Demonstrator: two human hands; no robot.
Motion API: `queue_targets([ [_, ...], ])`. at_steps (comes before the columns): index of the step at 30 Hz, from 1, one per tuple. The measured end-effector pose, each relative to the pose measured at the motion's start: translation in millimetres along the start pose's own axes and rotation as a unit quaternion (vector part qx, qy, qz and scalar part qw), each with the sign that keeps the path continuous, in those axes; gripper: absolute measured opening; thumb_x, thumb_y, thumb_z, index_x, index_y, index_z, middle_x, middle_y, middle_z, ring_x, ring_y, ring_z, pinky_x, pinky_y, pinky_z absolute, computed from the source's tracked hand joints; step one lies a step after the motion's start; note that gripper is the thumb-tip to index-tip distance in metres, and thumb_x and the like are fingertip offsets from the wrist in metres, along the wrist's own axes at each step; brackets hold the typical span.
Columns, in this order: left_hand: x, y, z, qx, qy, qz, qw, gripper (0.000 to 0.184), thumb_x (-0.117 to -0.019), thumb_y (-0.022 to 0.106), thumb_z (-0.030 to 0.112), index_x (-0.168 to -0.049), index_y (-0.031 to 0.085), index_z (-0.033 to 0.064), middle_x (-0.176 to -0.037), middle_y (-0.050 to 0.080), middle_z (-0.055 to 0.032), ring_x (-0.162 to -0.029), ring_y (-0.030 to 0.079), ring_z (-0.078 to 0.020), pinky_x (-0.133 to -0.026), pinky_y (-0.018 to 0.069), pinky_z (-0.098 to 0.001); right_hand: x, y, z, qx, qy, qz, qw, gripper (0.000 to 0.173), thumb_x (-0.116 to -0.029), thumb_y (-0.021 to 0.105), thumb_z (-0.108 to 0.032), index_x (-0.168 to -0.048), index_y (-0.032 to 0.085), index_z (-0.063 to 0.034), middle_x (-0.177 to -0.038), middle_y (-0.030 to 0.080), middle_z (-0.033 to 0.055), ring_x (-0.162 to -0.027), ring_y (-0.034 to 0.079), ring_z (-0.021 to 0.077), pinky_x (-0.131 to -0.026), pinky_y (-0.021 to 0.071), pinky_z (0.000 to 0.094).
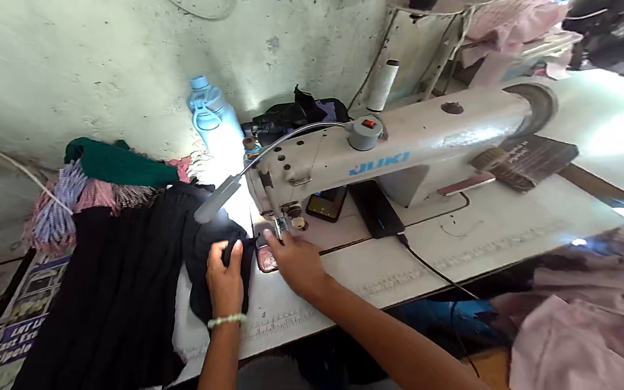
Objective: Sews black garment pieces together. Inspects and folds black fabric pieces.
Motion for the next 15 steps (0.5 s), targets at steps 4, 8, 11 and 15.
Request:
queue_targets([
  [4, 27.0, 4.0, 5.5, -0.022, -0.009, 0.011, 1.0, 0.037, -0.1012, 0.059, 0.03, -0.113, 0.065, -0.0047, -0.112, 0.065, -0.0212, -0.111, 0.059, -0.0363, -0.093, 0.0422, -0.06, -23.4, -5.5, -16.5, -0.006, 0.042, -0.228, 0.973, 0.052, -0.1036, 0.046, -0.003, -0.155, 0.045, -0.0107, -0.136, 0.058, 0.0291, -0.112, 0.065, 0.0457, -0.089, 0.0536, 0.0563],
  [8, 31.3, 1.3, 5.8, -0.086, 0.008, -0.025, 0.996, 0.039, -0.1012, 0.06, 0.031, -0.115, 0.068, -0.0048, -0.117, 0.066, -0.0239, -0.114, 0.059, -0.0432, -0.094, 0.042, -0.065, -5.4, -0.4, -6.1, 0.007, 0.025, -0.16, 0.987, 0.045, -0.1026, 0.052, -0.006, -0.147, 0.057, -0.0134, -0.125, 0.067, 0.0263, -0.099, 0.07, 0.0447, -0.079, 0.056, 0.0571],
  [11, 56.5, -5.8, 10.0, -0.157, 0.043, -0.112, 0.98, 0.044, -0.1, 0.058, 0.041, -0.113, 0.072, 0.0014, -0.131, 0.065, -0.0197, -0.125, 0.057, -0.044, -0.098, 0.0431, -0.066, 22.3, -2.7, 18.4, 0.023, -0.01, 0.021, 0.999, 0.034, -0.0973, 0.061, -0.007, -0.13, 0.07, -0.0072, -0.105, 0.073, 0.023, -0.072, 0.073, 0.0386, -0.06, 0.0591, 0.0524],
  [15, 120.1, -23.9, 38.8, -0.112, 0.033, -0.242, 0.963, 0.045, -0.1004, 0.057, 0.044, -0.12, 0.07, 0.0049, -0.134, 0.064, -0.016, -0.126, 0.058, -0.0388, -0.098, 0.0444, -0.0628, 57.6, -30.7, 68.3, 0.059, 0.006, 0.119, 0.991, 0.03, -0.0945, 0.067, -0.013, -0.122, 0.074, -0.0041, -0.096, 0.071, 0.0235, -0.069, 0.071, 0.0398, -0.052, 0.057, 0.0526],
])
Point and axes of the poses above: each hand's wrist, its own x-axis away from the middle knuckle, its own y-axis out of the palm, z = x × y, the point moved 2 cm from there along -x, towards the middle knuckle
